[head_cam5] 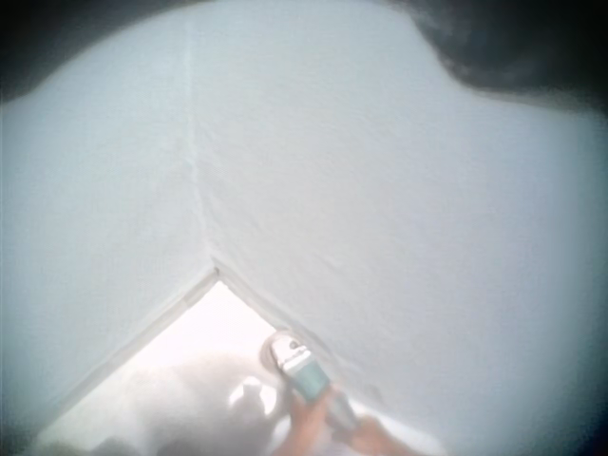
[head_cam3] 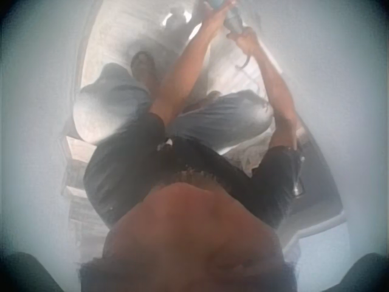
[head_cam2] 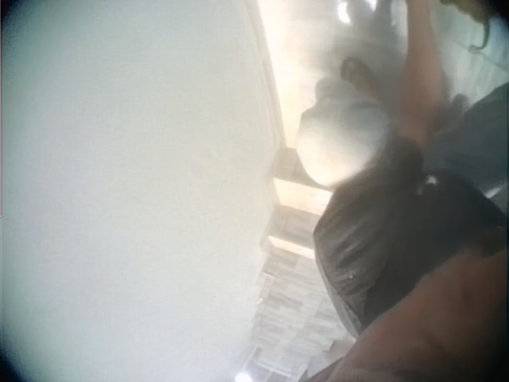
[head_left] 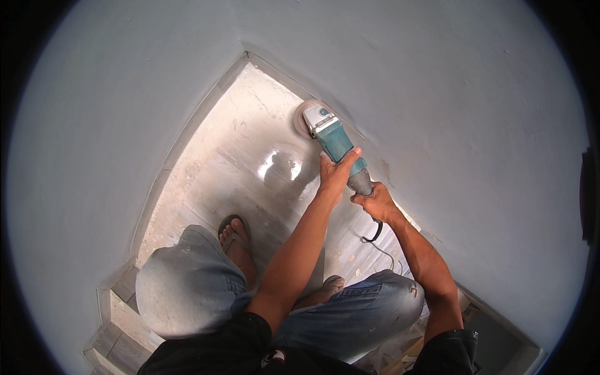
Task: The person uses a handheld power sander to sand the edges and corners of a tiled floor in a room.
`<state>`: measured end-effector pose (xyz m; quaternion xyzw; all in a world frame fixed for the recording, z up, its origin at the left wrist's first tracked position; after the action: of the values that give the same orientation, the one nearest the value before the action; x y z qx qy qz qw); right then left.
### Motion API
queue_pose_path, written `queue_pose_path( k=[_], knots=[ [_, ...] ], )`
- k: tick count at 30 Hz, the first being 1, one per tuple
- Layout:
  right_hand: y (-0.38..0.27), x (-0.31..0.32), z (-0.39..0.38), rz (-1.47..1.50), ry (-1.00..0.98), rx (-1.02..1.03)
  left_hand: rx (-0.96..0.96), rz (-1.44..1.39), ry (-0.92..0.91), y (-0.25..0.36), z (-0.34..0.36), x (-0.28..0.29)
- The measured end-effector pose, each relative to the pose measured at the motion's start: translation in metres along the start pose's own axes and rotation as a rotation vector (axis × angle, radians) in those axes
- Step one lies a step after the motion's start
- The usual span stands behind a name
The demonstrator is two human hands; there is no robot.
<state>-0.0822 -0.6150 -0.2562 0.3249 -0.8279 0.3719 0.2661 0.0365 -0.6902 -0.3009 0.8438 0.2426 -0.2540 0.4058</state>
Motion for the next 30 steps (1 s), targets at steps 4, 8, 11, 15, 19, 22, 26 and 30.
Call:
queue_pose_path(
  k=[4, 8, 11, 15, 19, 22, 26, 30],
  knots=[
    [-0.002, -0.002, 0.005, 0.006, 0.004, 0.015, -0.011, -0.008, 0.006, 0.003, 0.005, 0.003],
    [-0.012, 0.0, 0.006, 0.002, 0.013, 0.037, -0.004, -0.025, 0.003, 0.015, 0.0, 0.001],
    [-0.021, 0.0, 0.009, -0.019, 0.005, 0.04, -0.009, -0.036, -0.017, 0.021, 0.005, 0.003],
    [-0.024, -0.001, 0.01, -0.024, -0.043, -0.03, -0.011, -0.003, 0.003, 0.032, 0.003, 0.003],
    [-0.034, -0.003, 0.011, -0.019, -0.078, -0.066, -0.024, -0.031, -0.012, 0.039, 0.006, 0.004],
    [-0.036, -0.006, 0.015, -0.016, -0.076, -0.052, -0.028, -0.031, -0.01, 0.036, 0.016, 0.01],
    [-0.041, -0.005, 0.018, -0.018, -0.058, -0.041, -0.033, -0.022, -0.024, 0.041, 0.019, 0.01],
    [-0.041, -0.006, 0.024, 0.005, 0.006, 0.015, -0.042, -0.031, -0.031, 0.048, 0.02, 0.01]
  ],
)
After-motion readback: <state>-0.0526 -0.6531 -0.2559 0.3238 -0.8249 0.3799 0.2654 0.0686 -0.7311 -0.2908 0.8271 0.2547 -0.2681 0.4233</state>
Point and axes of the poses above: each hand's wrist, its own z-axis towards the middle knuckle, its own x-axis out of the back of the hand, y = z × x, the point moved 10 cm from there along z, towards the middle knuckle, and after that the axes turned 12 degrees about -z, right-handed, at the moved point
